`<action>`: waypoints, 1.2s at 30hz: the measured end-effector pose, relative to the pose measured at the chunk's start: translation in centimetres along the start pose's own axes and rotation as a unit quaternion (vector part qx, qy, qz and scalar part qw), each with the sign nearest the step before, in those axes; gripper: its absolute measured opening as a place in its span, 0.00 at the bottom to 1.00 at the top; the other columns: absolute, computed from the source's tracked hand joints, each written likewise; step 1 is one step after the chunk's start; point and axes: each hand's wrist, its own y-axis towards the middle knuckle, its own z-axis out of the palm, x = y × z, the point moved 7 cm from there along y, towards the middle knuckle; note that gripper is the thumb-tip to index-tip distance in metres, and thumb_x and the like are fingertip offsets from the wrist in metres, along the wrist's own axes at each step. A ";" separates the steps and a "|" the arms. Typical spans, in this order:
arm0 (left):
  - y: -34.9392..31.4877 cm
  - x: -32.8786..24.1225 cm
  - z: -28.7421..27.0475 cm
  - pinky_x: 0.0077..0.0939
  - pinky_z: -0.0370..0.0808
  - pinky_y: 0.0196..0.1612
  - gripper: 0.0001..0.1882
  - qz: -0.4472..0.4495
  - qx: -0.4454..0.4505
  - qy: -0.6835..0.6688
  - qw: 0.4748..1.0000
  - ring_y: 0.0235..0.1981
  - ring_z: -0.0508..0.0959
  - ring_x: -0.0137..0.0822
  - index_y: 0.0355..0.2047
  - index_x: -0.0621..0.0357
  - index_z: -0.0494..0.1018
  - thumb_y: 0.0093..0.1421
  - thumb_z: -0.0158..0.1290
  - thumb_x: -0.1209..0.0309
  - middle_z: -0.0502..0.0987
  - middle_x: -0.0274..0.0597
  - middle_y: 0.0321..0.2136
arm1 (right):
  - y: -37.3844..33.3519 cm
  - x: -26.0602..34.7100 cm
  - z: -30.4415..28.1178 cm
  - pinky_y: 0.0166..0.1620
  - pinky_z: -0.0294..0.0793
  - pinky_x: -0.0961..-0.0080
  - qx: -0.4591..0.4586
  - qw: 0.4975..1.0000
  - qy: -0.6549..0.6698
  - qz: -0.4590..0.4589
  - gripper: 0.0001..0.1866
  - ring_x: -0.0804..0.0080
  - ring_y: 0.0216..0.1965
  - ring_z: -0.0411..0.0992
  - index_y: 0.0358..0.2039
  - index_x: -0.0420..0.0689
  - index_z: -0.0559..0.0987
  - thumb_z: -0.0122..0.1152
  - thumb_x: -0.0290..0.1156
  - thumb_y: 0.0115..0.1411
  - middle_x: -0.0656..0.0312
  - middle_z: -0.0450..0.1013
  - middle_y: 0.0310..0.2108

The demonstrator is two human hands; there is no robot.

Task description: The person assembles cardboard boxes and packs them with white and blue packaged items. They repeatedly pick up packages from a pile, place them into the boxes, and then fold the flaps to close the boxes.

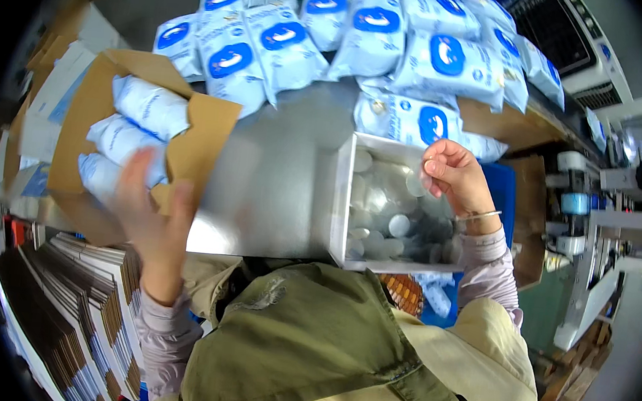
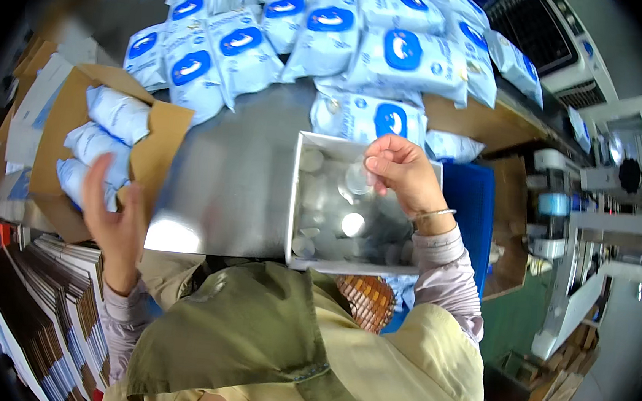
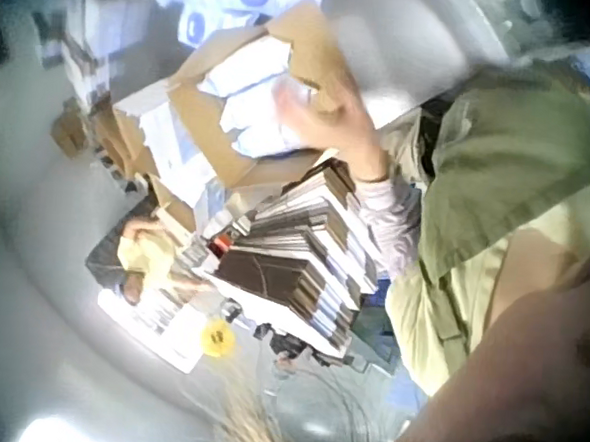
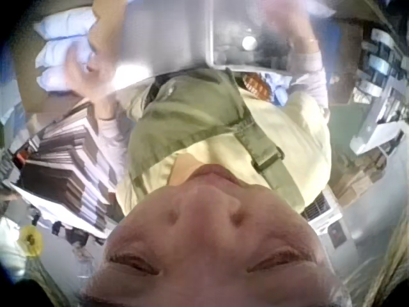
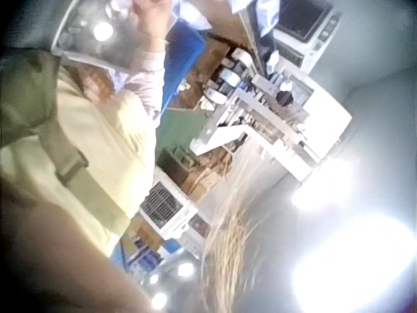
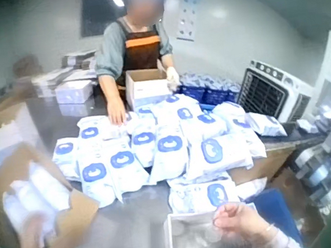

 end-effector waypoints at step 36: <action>-1.1 13.3 -4.2 0.41 0.68 0.50 0.23 -0.285 -0.179 0.188 0.923 0.48 0.72 0.52 0.50 0.64 0.69 0.52 0.53 0.78 0.71 0.54 0.49 | 9.6 5.8 34.5 0.27 0.70 0.68 0.162 0.770 -0.423 -0.450 0.08 0.61 0.25 0.74 0.29 0.40 0.78 0.61 0.32 0.56 0.53 0.75 0.23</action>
